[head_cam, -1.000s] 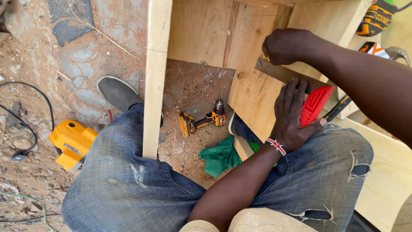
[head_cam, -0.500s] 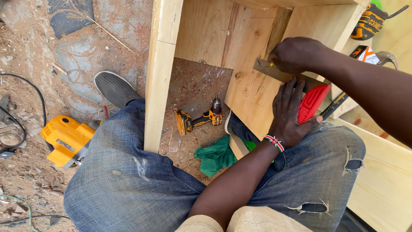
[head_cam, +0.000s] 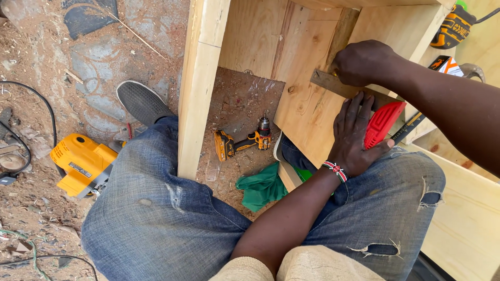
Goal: The person measures a wooden box structure using a tape measure and marks points with a pencil. They then use a combination square to draw straight lines on the wood. The person continues to measure and mark different sections of the wooden box.
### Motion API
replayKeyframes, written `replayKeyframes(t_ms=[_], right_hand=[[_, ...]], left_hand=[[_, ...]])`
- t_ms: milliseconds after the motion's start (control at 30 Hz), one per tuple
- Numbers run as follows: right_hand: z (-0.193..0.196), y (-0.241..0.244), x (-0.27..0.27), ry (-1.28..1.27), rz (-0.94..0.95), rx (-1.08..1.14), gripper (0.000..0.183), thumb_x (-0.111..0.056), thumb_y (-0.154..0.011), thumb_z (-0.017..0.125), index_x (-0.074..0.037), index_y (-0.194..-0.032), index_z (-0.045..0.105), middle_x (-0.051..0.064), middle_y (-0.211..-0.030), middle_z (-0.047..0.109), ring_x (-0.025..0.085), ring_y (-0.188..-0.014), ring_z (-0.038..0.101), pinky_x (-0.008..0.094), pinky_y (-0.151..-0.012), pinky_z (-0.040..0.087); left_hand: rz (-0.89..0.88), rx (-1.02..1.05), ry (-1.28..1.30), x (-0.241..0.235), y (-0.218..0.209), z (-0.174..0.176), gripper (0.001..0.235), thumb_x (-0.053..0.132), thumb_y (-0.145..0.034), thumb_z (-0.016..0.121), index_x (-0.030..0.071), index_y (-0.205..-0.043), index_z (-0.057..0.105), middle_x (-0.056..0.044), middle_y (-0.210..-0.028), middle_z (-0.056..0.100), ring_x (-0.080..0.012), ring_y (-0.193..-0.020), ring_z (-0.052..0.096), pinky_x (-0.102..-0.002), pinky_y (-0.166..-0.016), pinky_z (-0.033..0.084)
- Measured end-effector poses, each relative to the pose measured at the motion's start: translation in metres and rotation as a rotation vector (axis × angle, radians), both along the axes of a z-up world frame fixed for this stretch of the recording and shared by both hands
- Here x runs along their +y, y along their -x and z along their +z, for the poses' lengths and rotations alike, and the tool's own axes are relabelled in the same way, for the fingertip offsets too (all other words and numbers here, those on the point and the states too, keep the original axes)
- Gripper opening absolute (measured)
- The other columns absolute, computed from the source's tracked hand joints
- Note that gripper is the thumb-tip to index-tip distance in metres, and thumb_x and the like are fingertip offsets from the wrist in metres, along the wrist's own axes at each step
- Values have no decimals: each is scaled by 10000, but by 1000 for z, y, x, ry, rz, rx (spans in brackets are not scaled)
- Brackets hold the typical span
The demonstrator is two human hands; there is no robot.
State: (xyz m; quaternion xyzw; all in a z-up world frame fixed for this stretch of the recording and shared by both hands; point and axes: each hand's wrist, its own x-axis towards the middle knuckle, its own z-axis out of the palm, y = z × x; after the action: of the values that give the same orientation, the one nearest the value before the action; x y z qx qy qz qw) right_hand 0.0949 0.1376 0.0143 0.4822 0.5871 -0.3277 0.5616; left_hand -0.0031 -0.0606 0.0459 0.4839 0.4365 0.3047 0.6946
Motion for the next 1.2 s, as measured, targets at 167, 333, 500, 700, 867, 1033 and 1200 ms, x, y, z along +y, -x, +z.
replayKeyframes(t_ms=[167, 333, 500, 700, 867, 1033, 1200], right_hand=[[17, 16, 8, 16, -19, -76, 259, -149, -919, 483, -64, -906, 727, 122, -913, 769, 285, -769, 692, 381, -588, 463], [52, 26, 15, 124, 189, -156, 278, -152, -898, 514, -190, -1016, 763, 18, -992, 771, 246, -874, 727, 359, -648, 548], [111, 48, 22, 119, 280, -197, 289, -228, -904, 519, -149, -1026, 769, 46, -1002, 798, 270, -877, 754, 367, -639, 582], [156, 54, 38, 107, 276, -342, 345, -277, -864, 536, -136, -1030, 804, 54, -1076, 829, 319, -962, 761, 388, -747, 599], [125, 33, 26, -28, 141, -166, 309, -233, -920, 477, -95, -993, 743, 156, -1018, 805, 392, -913, 767, 465, -709, 580], [52, 1, 2, 1, 151, -24, 218, -176, -984, 433, -137, -963, 646, 86, -937, 747, 295, -834, 706, 410, -671, 519], [10, 0, -1, 27, 106, -55, 290, -139, -922, 463, -159, -1105, 687, 79, -1022, 779, 291, -872, 726, 390, -640, 512]], left_hand=[[16, -2, -27, -1, -1, -3, 973, 688, -876, 432, 192, -1662, 147, -97, -1773, 125, -406, -1657, 126, -608, -1289, 162], [0, -15, -10, 1, 0, -3, 975, 653, -867, 477, 201, -1660, 132, -86, -1768, 122, -411, -1647, 124, -612, -1275, 155], [17, -10, -38, -3, -5, -8, 988, 614, -861, 523, 183, -1660, 132, -131, -1762, 123, -403, -1649, 104, -595, -1299, 131], [83, 5, -120, -6, -7, -11, 960, 609, -898, 522, 169, -1664, 147, -133, -1768, 125, -377, -1662, 117, -567, -1343, 130], [73, 10, -97, -6, -8, -10, 972, 630, -889, 519, 187, -1667, 139, -124, -1769, 123, -380, -1658, 126, -587, -1318, 143], [32, -5, -40, -2, -3, -6, 978, 667, -881, 475, 187, -1662, 135, -143, -1759, 138, -409, -1644, 125, -600, -1298, 138], [25, 18, -41, -2, -3, -5, 967, 671, -874, 456, 182, -1656, 166, -123, -1758, 159, -410, -1637, 160, -599, -1279, 178]])
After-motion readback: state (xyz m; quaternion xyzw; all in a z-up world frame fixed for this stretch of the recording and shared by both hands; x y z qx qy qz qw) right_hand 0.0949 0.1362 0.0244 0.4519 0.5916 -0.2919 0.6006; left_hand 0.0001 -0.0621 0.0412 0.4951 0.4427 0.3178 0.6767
